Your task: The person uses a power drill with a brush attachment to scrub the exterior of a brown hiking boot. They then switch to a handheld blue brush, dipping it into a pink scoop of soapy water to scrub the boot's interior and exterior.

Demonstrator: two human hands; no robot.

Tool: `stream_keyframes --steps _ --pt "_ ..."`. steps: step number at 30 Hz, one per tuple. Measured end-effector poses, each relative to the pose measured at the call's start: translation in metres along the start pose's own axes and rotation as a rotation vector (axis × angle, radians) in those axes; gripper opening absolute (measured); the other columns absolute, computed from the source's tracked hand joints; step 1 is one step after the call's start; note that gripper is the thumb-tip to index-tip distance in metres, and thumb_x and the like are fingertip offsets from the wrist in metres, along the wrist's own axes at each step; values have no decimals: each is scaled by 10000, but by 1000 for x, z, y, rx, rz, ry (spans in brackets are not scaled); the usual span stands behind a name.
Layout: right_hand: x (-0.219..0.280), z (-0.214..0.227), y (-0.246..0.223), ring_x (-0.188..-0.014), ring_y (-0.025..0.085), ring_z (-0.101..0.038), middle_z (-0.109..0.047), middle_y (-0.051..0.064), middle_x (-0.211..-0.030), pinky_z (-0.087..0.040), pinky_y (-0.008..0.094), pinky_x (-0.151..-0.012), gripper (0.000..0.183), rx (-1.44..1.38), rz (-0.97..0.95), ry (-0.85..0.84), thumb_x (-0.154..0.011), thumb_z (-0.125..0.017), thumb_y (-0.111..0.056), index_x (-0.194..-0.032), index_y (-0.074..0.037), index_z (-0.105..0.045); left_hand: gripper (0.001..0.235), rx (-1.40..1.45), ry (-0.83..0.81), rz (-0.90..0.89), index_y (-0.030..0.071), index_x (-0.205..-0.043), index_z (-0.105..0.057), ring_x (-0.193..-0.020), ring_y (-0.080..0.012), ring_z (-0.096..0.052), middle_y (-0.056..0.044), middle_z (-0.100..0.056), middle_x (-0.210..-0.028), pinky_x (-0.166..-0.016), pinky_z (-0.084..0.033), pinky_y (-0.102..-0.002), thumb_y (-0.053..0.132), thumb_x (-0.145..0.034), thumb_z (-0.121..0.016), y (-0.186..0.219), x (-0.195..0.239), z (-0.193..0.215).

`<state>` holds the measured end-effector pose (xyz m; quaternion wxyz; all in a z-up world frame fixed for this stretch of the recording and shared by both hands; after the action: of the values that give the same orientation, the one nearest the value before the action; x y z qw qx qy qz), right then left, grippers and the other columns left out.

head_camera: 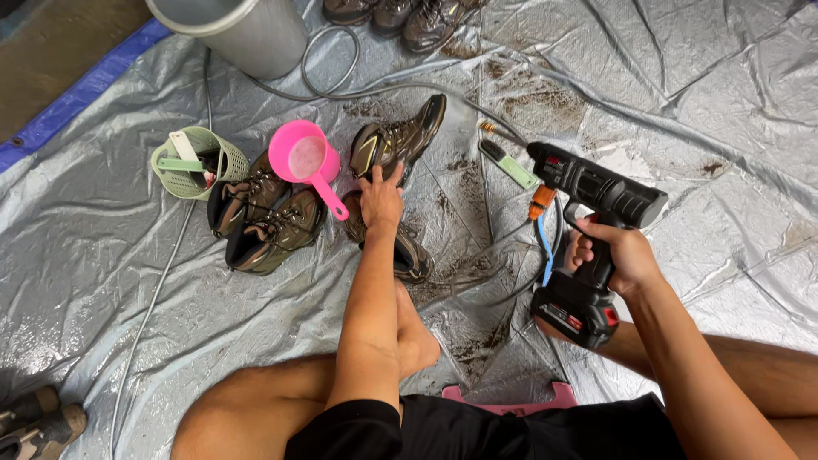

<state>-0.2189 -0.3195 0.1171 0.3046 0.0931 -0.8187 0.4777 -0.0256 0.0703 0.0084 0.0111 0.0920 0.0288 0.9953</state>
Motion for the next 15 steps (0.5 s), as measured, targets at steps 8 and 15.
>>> stream_keyframes --steps 8,15 --pt "-7 19 15 -486 157 -501 -475 54 -667 -558 453 -568 195 1 -22 35 -987 -809 -123 -979 -53 -628 710 54 7 42 216 -1665 -460 -1345 -453 -494 -42 -430 -1523 -1047 -643 -485 369 -1036 -753 -9 -11 -22" --pt "-6 9 9 -499 151 -493 -477 55 -675 -550 426 -568 173 -2 -5 26 -988 -807 -111 -997 -56 -643 653 123 -11 70 219 -1666 -466 -1392 -445 -461 -46 -372 -1547 -996 -639 -457 331 -1074 -717 -12 -6 -14"
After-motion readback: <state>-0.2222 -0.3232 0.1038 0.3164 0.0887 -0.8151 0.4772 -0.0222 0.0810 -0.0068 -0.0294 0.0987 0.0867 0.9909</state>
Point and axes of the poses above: each hand's wrist, its own x-axis away from the middle knuckle, its own z-axis out of the back of the hand, y = z × x, the point moved 2 cm from there along -x, towards the middle knuckle
